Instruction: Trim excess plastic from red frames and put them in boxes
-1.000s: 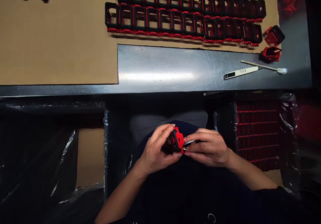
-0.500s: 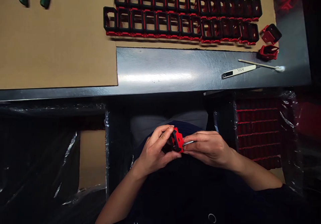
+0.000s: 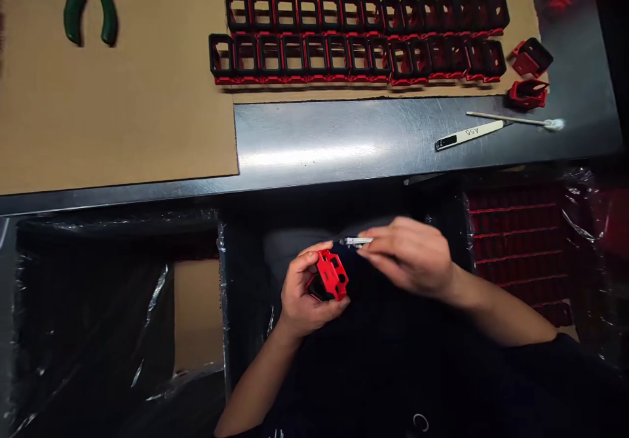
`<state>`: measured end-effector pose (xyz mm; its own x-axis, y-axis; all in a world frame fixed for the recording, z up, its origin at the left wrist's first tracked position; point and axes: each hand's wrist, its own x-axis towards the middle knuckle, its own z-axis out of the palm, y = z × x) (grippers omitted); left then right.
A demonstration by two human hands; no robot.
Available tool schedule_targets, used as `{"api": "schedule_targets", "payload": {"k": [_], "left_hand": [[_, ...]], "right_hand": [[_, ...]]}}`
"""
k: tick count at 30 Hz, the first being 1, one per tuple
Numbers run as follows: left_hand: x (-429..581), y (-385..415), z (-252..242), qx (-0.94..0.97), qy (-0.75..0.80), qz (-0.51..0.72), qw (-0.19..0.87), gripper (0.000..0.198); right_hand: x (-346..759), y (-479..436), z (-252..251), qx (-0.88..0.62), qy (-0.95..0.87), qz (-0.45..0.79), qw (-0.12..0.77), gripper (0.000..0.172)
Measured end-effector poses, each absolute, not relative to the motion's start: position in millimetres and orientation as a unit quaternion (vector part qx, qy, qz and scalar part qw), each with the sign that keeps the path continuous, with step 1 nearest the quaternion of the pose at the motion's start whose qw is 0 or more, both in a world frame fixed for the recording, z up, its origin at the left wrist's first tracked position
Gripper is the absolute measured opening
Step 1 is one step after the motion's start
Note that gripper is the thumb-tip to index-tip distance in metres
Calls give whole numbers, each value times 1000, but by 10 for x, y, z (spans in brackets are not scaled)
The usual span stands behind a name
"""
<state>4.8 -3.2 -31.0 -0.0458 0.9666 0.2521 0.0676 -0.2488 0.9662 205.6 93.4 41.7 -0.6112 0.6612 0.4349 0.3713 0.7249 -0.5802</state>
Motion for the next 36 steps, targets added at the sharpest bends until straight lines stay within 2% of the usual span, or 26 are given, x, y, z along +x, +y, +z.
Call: {"api": "schedule_targets", "payload": {"k": [2, 3, 6, 10, 14, 17, 19, 21, 24, 26, 28, 32, 36], "left_hand": [[74, -82, -297, 523, 466, 571, 427, 66], [82, -105, -286, 513, 472, 569, 436, 66], [88, -150, -248, 504, 486, 563, 439, 65], [86, -153, -217, 509, 497, 562, 423, 64], [97, -148, -214, 516, 498, 561, 413, 63], [103, -150, -217, 518, 493, 563, 414, 63], [104, -144, -222, 517, 491, 562, 420, 63], [106, -130, -235, 518, 493, 558, 422, 63], [116, -98, -268, 540, 488, 546, 414, 65], [125, -79, -295, 566, 485, 533, 401, 69], [131, -65, -320, 598, 486, 518, 371, 74], [115, -47, -339, 663, 483, 487, 302, 88], [85, -50, -314, 681, 481, 481, 271, 88]], "right_hand": [[1966, 1247, 411, -347, -848, 191, 353, 2], [1913, 1413, 394, -375, -837, 170, 360, 5], [1742, 1866, 281, -423, -830, 142, 334, 16], [1557, 2255, 116, -424, -844, 136, 298, 15], [1519, 2281, 176, -426, -840, 131, 309, 16], [1615, 1955, 340, -434, -819, 152, 344, 14], [1729, 1614, 403, -435, -796, 237, 348, 12], [1856, 1259, 381, -428, -750, 406, 299, 12], [1998, 837, 230, -418, -602, 650, 200, 24], [2033, 668, 134, -409, -506, 738, 177, 32], [2028, 585, 91, -400, -455, 776, 176, 36], [1974, 586, 132, -410, -456, 770, 177, 32], [1948, 636, 131, -395, -420, 801, 163, 33]]}}
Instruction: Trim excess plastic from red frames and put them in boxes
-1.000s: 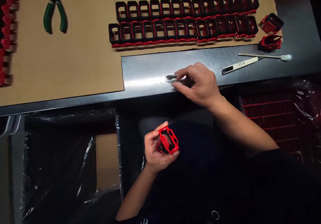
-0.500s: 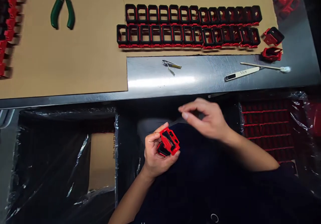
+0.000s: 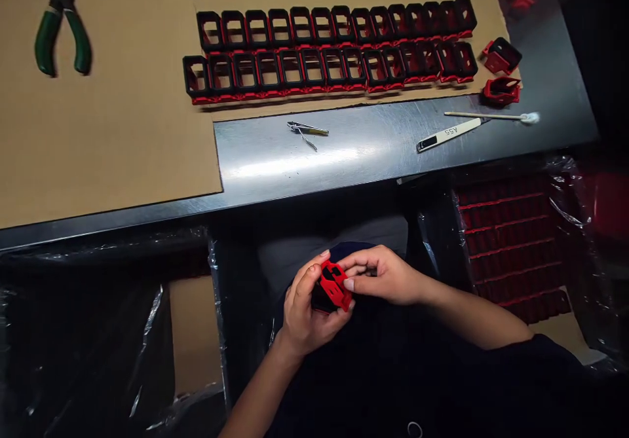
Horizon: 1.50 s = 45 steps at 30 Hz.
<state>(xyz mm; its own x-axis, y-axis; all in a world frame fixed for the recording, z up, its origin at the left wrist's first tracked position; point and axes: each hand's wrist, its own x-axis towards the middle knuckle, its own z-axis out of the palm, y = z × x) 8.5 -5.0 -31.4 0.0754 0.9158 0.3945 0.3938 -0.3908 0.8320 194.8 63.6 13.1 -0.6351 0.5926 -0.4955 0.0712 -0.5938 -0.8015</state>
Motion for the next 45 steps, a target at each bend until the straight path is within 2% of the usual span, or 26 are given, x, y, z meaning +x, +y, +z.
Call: {"api": "schedule_targets", "payload": {"k": [3, 7, 13, 22, 31, 45], "left_hand": [[84, -72, -293, 653, 487, 495, 303, 84], [117, -97, -277, 579, 484, 519, 401, 79], [146, -80, -291, 537, 458, 515, 487, 73], [159, -76, -317, 538, 456, 527, 475, 79], [156, -71, -251, 541, 499, 488, 469, 78], [151, -80, -248, 547, 520, 461, 467, 71]], "right_hand": [[1950, 652, 66, -370, -355, 845, 152, 37], [1953, 644, 4, -336, -271, 890, 146, 43], [1926, 596, -11, -337, -225, 901, 153, 44], [1936, 599, -9, -354, -236, 888, 174, 41], [1932, 593, -53, -346, -211, 898, 171, 47], [1942, 546, -79, -350, -211, 894, 184, 42]]}}
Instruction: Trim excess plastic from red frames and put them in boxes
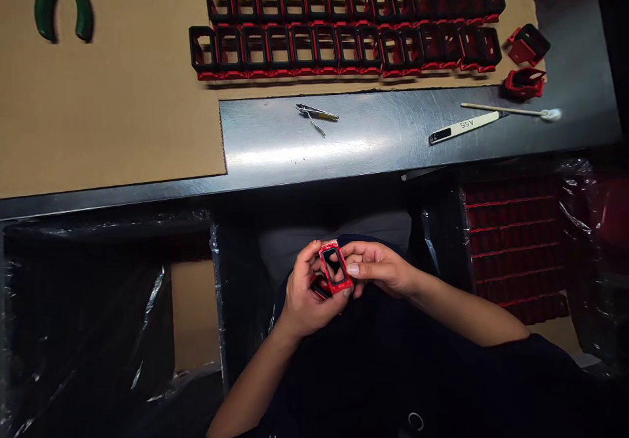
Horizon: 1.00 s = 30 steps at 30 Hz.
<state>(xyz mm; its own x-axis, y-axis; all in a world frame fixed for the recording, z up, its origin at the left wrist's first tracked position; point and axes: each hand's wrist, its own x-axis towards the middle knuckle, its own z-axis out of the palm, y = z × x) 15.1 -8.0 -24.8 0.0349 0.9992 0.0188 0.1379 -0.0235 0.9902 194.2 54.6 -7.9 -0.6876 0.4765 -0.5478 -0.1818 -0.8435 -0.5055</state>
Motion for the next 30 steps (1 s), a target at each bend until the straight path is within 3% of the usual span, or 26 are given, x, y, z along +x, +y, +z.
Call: {"api": "schedule_targets", "payload": {"k": [21, 30], "left_hand": [[122, -2, -187, 590, 513, 426, 456, 72], [128, -14, -233, 592, 478, 451, 467, 75]], "right_hand": [[1958, 471, -136, -306, -118, 923, 203, 43], [1901, 466, -144, -307, -147, 914, 221, 51]]}}
